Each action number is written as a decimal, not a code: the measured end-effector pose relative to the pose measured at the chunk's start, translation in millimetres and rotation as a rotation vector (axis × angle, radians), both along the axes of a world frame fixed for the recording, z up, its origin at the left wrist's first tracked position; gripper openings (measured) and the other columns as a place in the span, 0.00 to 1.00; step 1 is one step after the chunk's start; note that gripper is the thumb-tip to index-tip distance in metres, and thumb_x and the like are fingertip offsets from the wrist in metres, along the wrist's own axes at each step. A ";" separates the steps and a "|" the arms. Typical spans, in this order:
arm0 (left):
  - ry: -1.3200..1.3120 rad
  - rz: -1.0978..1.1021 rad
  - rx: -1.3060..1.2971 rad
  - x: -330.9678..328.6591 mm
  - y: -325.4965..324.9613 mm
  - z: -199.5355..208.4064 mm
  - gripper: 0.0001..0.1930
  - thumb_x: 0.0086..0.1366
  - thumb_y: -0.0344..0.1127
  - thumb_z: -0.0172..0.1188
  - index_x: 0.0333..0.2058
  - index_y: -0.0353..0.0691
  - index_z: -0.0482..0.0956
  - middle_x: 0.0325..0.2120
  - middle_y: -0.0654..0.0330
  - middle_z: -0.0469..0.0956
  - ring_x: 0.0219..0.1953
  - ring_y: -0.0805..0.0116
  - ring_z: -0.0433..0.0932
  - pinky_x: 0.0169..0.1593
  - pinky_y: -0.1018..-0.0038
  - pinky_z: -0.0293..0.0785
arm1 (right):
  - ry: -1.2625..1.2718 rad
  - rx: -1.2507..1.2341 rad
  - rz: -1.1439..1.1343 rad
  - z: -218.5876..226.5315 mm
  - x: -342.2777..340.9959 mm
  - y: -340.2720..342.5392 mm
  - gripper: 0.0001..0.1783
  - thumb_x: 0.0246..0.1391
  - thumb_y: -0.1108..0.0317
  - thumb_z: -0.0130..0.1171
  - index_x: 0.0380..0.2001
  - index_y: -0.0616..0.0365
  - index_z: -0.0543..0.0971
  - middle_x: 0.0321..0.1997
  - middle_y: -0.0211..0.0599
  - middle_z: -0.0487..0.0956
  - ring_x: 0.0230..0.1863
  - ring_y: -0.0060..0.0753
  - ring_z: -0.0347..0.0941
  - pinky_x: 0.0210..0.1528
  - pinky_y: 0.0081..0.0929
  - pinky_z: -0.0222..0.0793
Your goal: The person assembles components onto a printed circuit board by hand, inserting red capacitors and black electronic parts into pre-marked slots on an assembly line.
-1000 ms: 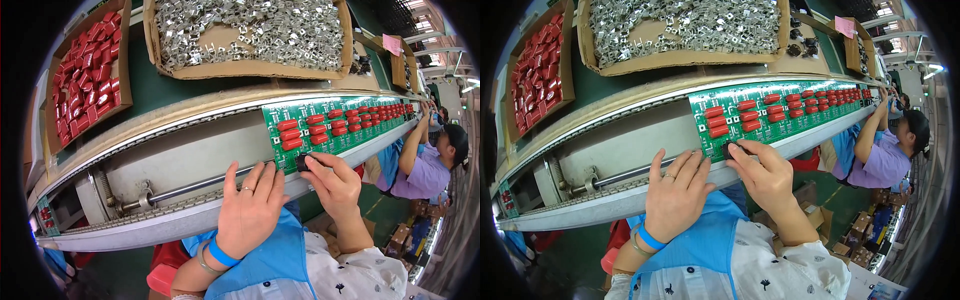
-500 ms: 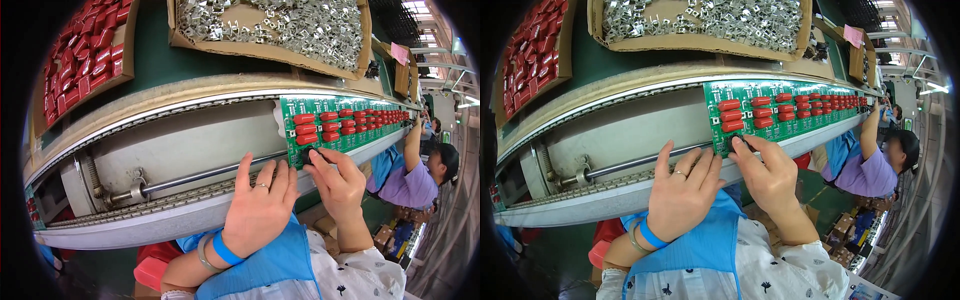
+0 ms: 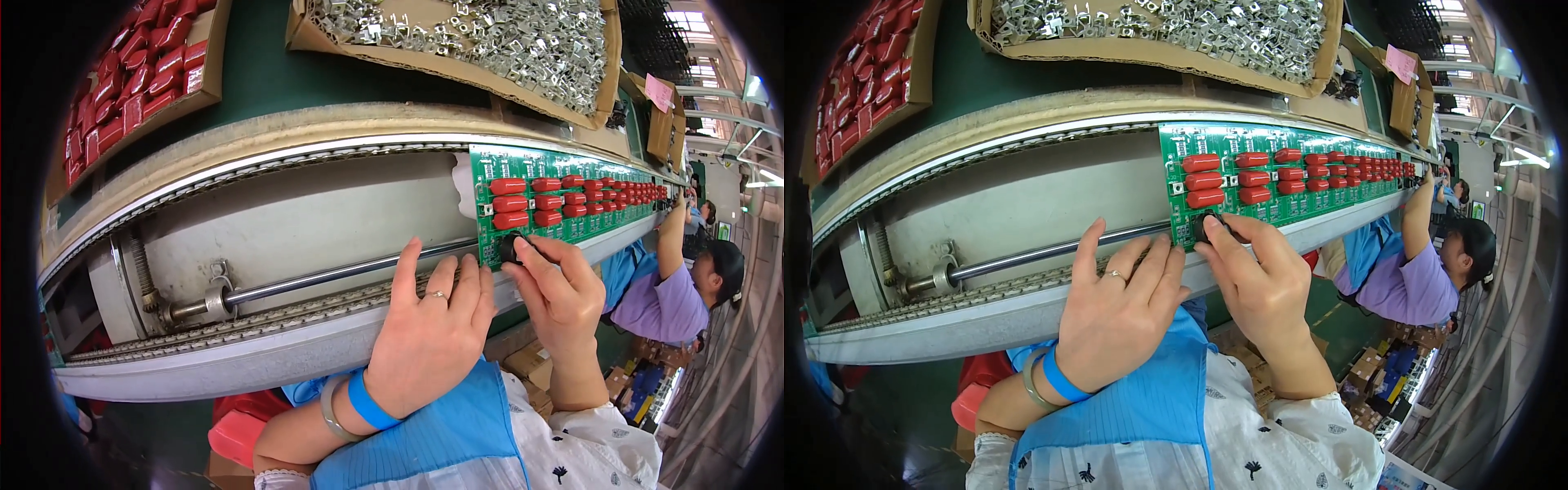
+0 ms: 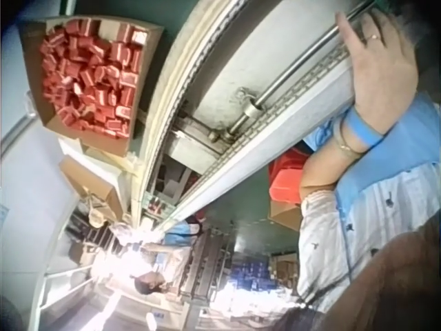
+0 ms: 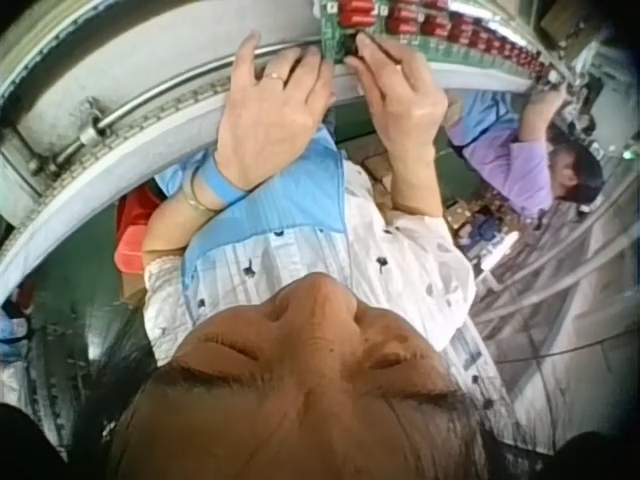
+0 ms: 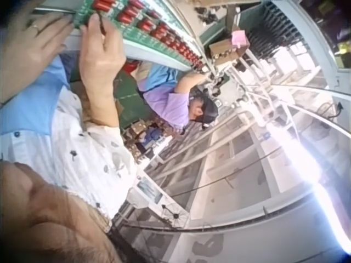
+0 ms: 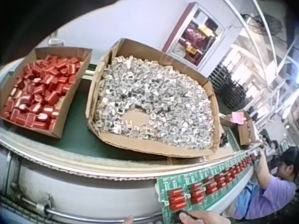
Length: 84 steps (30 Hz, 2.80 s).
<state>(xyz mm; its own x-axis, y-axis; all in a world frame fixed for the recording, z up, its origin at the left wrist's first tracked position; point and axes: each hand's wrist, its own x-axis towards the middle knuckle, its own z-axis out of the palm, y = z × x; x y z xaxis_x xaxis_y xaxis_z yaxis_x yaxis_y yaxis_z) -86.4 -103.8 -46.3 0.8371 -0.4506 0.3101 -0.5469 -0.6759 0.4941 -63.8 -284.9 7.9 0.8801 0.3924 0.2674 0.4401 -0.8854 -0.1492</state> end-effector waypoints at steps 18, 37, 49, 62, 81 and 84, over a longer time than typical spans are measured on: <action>-0.009 -0.001 -0.002 -0.4 0.3 -2.8 0.21 0.60 0.43 0.66 0.48 0.36 0.82 0.48 0.57 0.81 0.51 0.63 0.77 0.66 0.40 0.61 | 0.029 -0.034 -0.022 3.0 2.5 6.7 0.19 0.43 0.76 0.75 0.42 0.60 0.86 0.39 0.39 0.82 0.33 0.37 0.81 0.32 0.29 0.78; -0.020 0.026 -0.005 0.0 -1.9 -0.7 0.20 0.58 0.40 0.68 0.47 0.37 0.83 0.47 0.58 0.82 0.50 0.64 0.78 0.66 0.41 0.61 | 0.192 -0.032 0.103 16.9 15.8 -10.9 0.19 0.45 0.76 0.72 0.44 0.58 0.85 0.41 0.38 0.81 0.36 0.39 0.83 0.33 0.32 0.80; -0.033 0.022 0.010 -2.0 -4.4 -1.7 0.19 0.59 0.39 0.68 0.47 0.38 0.82 0.47 0.59 0.81 0.51 0.64 0.77 0.67 0.42 0.61 | 0.040 -0.007 0.146 -3.5 7.6 -22.3 0.19 0.45 0.78 0.70 0.45 0.58 0.85 0.41 0.39 0.82 0.32 0.35 0.83 0.29 0.26 0.81; -0.036 0.088 -0.032 10.3 -24.5 20.9 0.18 0.54 0.26 0.69 0.46 0.40 0.83 0.48 0.60 0.81 0.53 0.61 0.78 0.65 0.52 0.64 | 0.126 0.582 -0.010 21.8 13.7 -80.9 0.20 0.59 0.59 0.67 0.49 0.62 0.83 0.47 0.46 0.83 0.39 0.41 0.81 0.44 0.33 0.77; -0.088 0.067 0.005 20.1 -44.7 25.8 0.11 0.51 0.23 0.70 0.34 0.41 0.84 0.41 0.60 0.83 0.42 0.64 0.82 0.61 0.55 0.66 | -0.088 0.185 -0.477 12.4 211.5 -260.8 0.15 0.59 0.59 0.65 0.43 0.57 0.84 0.43 0.46 0.85 0.45 0.50 0.82 0.47 0.41 0.77; -0.092 0.079 0.018 19.0 -44.1 26.5 0.12 0.51 0.23 0.69 0.36 0.41 0.84 0.43 0.60 0.83 0.43 0.63 0.81 0.61 0.55 0.66 | 0.062 0.026 -0.641 11.5 236.5 -251.3 0.20 0.55 0.55 0.68 0.44 0.56 0.83 0.45 0.47 0.85 0.47 0.52 0.82 0.51 0.43 0.76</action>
